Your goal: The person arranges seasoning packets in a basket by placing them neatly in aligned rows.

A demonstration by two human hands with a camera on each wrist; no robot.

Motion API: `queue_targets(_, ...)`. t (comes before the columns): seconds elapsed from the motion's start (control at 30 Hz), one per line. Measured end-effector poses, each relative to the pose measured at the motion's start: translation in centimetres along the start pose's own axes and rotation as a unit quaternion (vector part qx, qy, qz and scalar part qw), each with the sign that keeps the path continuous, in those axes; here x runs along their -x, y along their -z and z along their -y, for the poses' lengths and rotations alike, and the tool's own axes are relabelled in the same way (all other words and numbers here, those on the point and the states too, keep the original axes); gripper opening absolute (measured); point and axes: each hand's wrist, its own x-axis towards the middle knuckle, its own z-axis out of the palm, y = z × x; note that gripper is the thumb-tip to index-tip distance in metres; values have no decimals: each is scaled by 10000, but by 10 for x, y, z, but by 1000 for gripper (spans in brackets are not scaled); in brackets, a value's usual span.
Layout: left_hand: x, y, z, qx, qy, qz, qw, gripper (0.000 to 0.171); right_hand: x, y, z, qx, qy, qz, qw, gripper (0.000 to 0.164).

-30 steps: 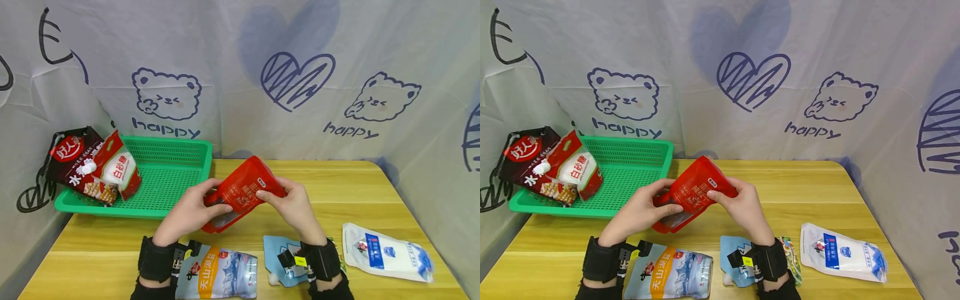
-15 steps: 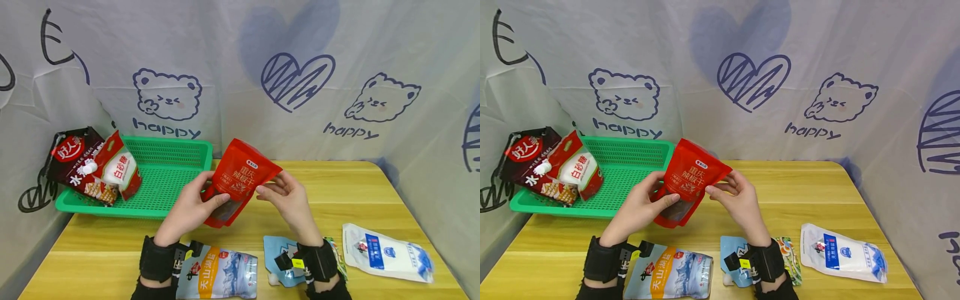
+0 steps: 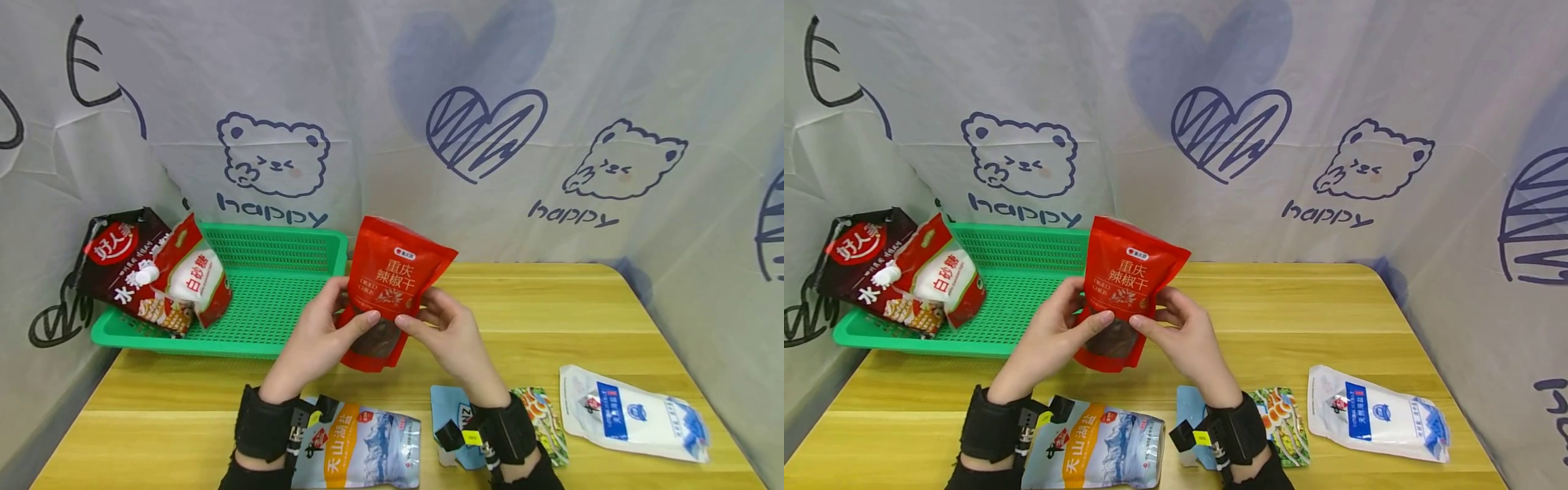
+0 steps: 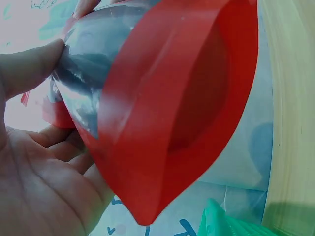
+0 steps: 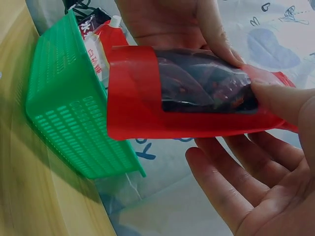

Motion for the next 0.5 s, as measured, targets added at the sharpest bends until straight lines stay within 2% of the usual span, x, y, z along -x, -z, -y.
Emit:
queue_targets(0.33, 0, -1, -1, -155, 86, 54, 9998, 59, 1, 1, 3, 276, -108, -231, 9993, 52)
queue_targets(0.5, 1, 1, -2, -107, -80, -86, 9999, 62, 1, 11, 4, 649, 17, -300, 9974, 48)
